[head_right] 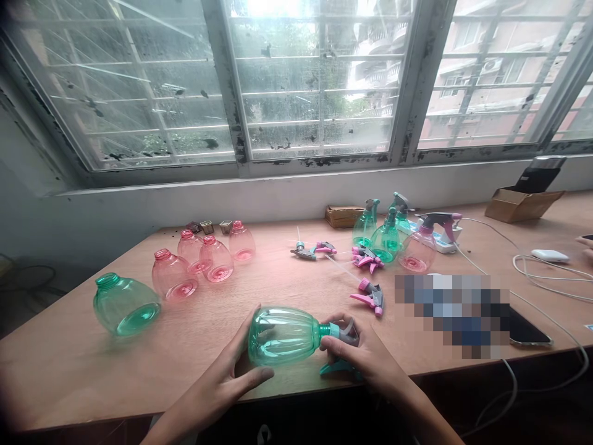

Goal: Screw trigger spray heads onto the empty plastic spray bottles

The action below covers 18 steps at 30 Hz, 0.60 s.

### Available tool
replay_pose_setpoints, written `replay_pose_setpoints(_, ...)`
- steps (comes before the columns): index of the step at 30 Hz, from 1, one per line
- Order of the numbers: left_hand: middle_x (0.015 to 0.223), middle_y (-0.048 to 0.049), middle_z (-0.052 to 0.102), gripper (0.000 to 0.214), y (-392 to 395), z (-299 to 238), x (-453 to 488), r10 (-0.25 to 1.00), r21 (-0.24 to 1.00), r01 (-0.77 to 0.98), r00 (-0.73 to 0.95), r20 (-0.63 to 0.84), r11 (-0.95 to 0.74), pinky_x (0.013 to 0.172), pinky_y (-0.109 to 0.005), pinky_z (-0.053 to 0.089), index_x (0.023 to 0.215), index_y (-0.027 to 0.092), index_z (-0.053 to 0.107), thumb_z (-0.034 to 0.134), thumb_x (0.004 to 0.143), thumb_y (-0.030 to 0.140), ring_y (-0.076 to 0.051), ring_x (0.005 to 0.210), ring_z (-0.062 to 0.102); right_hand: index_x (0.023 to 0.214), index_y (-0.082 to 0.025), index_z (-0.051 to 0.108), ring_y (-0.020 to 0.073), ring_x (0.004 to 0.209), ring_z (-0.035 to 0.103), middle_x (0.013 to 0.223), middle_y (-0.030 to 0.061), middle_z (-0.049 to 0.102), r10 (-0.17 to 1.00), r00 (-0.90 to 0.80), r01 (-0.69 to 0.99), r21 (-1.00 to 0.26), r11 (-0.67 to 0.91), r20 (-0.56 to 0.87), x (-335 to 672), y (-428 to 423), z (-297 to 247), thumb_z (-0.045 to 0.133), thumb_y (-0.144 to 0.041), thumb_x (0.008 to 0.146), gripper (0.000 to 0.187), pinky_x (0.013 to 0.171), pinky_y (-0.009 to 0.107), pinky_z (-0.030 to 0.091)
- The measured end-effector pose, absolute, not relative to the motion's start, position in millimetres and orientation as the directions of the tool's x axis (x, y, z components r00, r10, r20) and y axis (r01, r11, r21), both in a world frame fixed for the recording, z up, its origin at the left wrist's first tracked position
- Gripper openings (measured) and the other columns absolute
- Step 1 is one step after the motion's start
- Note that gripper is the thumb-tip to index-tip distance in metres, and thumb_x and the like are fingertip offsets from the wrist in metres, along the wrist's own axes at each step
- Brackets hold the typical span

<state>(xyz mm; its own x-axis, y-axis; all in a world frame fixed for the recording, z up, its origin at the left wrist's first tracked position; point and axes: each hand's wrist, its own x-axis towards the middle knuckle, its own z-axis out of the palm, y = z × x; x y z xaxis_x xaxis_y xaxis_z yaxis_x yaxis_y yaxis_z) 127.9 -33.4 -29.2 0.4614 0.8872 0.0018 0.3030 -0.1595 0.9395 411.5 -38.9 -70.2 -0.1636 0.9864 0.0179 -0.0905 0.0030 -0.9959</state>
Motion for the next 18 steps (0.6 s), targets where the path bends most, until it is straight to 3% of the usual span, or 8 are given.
replay_pose_setpoints(3,0.170,-0.0048,0.023,0.093,-31.9,-29.1,128.1,0.881,0.935,0.310,0.473,0.006,-0.173,0.129,-0.049,0.016,0.162,0.028,0.013,0.071,0.090,0.030,-0.032,0.157,0.013,0.108,-0.019,0.064,0.0203,0.069,0.066,0.068,-0.0014,0.072,0.985,-0.174,-0.092,-0.996,-0.005,0.011,411.3,-39.5,-69.0,0.082,-0.046,0.082,0.041,0.067,0.033,0.053)
replay_pose_setpoints(7,0.168,-0.0037,0.029,0.093,-31.0,-30.3,129.3,0.867,0.947,0.247,0.496,0.057,-0.204,0.129,-0.046,0.020,0.162,0.032,0.007,0.068,0.092,0.026,-0.029,0.156,0.019,0.110,-0.019,0.062,0.0213,0.071,0.066,0.070,-0.0004,0.071,0.982,-0.186,-0.084,-0.996,0.002,0.018,411.5,-39.9,-68.1,0.080,-0.046,0.085,0.040,0.070,0.035,0.054)
replay_pose_setpoints(12,0.168,-0.0048,0.028,0.095,-32.6,-29.7,128.8,0.869,0.939,0.273,0.493,0.051,-0.210,0.128,-0.049,0.021,0.163,0.031,0.006,0.068,0.092,0.026,-0.031,0.155,0.023,0.109,-0.019,0.063,0.0213,0.070,0.066,0.070,-0.0006,0.072,0.984,-0.178,-0.092,-0.996,-0.006,0.011,411.4,-40.3,-67.0,0.081,-0.046,0.083,0.042,0.068,0.035,0.055)
replay_pose_setpoints(15,0.169,-0.0064,0.024,0.102,-33.3,-28.7,128.0,0.868,0.934,0.303,0.496,0.014,-0.188,0.128,-0.047,0.019,0.163,0.028,-0.002,0.070,0.090,0.028,-0.031,0.156,0.019,0.108,-0.019,0.063,0.0205,0.070,0.066,0.070,-0.0012,0.072,0.984,-0.179,-0.101,-0.995,-0.012,0.007,411.3,-40.8,-65.8,0.082,-0.046,0.082,0.041,0.067,0.033,0.055)
replay_pose_setpoints(18,0.169,-0.0069,0.023,0.099,-33.3,-27.6,128.1,0.866,0.932,0.315,0.500,-0.002,-0.179,0.129,-0.046,0.017,0.163,0.026,0.002,0.070,0.091,0.030,-0.030,0.157,0.015,0.108,-0.019,0.064,0.0198,0.069,0.066,0.070,-0.0014,0.072,0.984,-0.178,-0.096,-0.995,-0.008,0.009,411.0,-41.0,-65.2,0.081,-0.046,0.084,0.040,0.067,0.032,0.054)
